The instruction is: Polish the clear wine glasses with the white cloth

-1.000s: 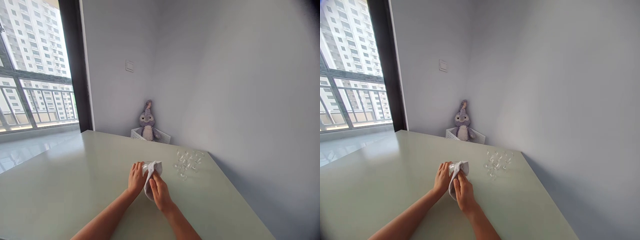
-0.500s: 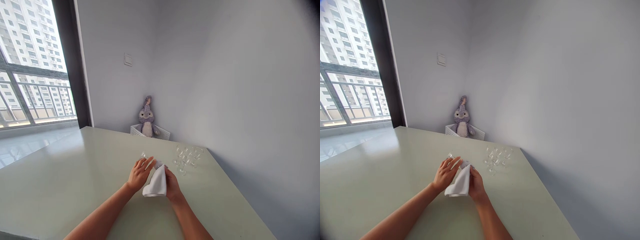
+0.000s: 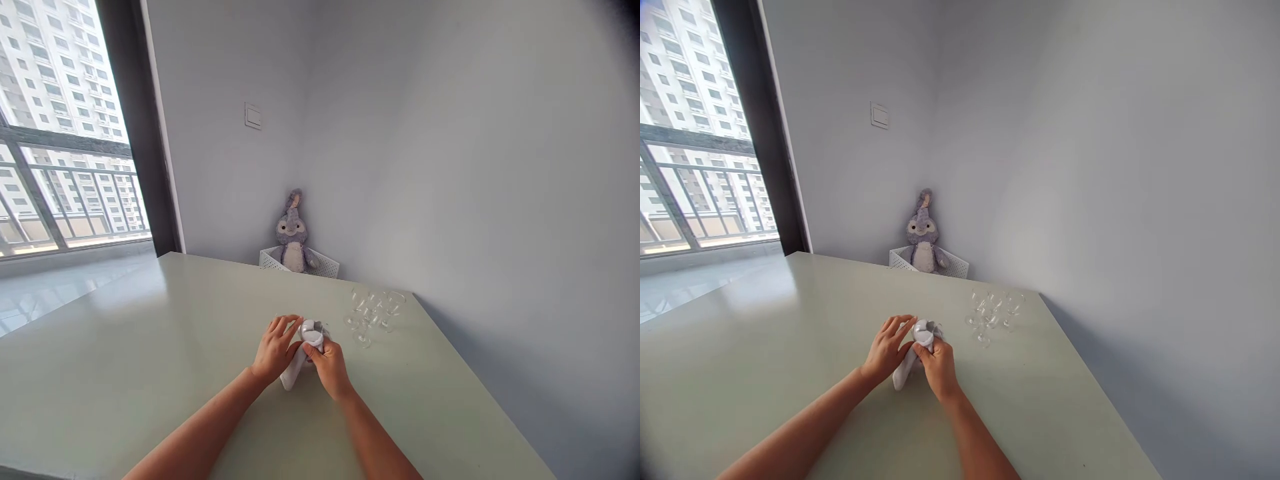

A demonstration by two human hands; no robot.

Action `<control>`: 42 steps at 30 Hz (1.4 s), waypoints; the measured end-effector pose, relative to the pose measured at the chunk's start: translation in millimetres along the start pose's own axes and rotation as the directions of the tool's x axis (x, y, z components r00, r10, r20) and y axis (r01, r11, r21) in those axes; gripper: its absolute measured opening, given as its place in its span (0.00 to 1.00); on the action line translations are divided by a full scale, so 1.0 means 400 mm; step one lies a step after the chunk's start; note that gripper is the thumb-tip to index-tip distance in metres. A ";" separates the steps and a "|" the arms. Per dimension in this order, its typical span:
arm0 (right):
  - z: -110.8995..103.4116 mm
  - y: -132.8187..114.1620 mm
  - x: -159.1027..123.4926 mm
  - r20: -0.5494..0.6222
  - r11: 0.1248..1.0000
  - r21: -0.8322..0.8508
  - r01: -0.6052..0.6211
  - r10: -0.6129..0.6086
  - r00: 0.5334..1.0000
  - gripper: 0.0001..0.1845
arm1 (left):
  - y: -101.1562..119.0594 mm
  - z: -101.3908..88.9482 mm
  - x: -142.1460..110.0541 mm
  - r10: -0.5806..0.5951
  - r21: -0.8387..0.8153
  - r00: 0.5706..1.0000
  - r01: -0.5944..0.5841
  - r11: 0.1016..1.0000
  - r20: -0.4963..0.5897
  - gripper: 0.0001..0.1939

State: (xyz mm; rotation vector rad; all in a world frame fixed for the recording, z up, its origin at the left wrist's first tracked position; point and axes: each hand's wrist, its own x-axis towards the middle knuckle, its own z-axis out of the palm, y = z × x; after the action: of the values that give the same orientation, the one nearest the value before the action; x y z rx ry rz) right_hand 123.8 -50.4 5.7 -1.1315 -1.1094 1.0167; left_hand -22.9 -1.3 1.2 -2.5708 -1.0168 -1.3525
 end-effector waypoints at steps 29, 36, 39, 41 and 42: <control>0.042 0.018 -0.017 0.134 0.802 0.496 -0.334 0.309 0.942 0.19 | 0.013 -0.014 0.028 -0.532 -0.839 0.678 0.530 -0.126 0.508 0.19; 0.045 0.011 -0.031 0.254 0.755 0.532 -0.383 0.289 0.923 0.17 | -0.014 -0.024 0.032 -0.526 -0.781 0.673 0.624 0.025 0.520 0.14; 0.053 0.028 -0.031 0.208 0.813 0.492 -0.311 0.237 0.949 0.16 | -0.027 -0.018 0.030 -0.573 -0.759 0.644 0.648 0.057 0.507 0.15; 0.053 0.033 -0.027 0.193 0.820 0.488 -0.299 0.232 0.953 0.16 | -0.027 -0.013 0.029 -0.599 -0.756 0.636 0.650 0.077 0.486 0.14; 0.052 0.032 -0.025 0.190 0.808 0.501 -0.310 0.246 0.950 0.16 | -0.025 -0.012 0.029 -0.611 -0.756 0.635 0.649 0.088 0.474 0.14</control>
State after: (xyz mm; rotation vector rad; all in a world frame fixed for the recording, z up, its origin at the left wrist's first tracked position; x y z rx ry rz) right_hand 101.1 -55.1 -6.9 -0.7994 -0.6864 1.5274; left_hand -27.4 11.0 10.5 -2.7930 -2.0736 -2.7680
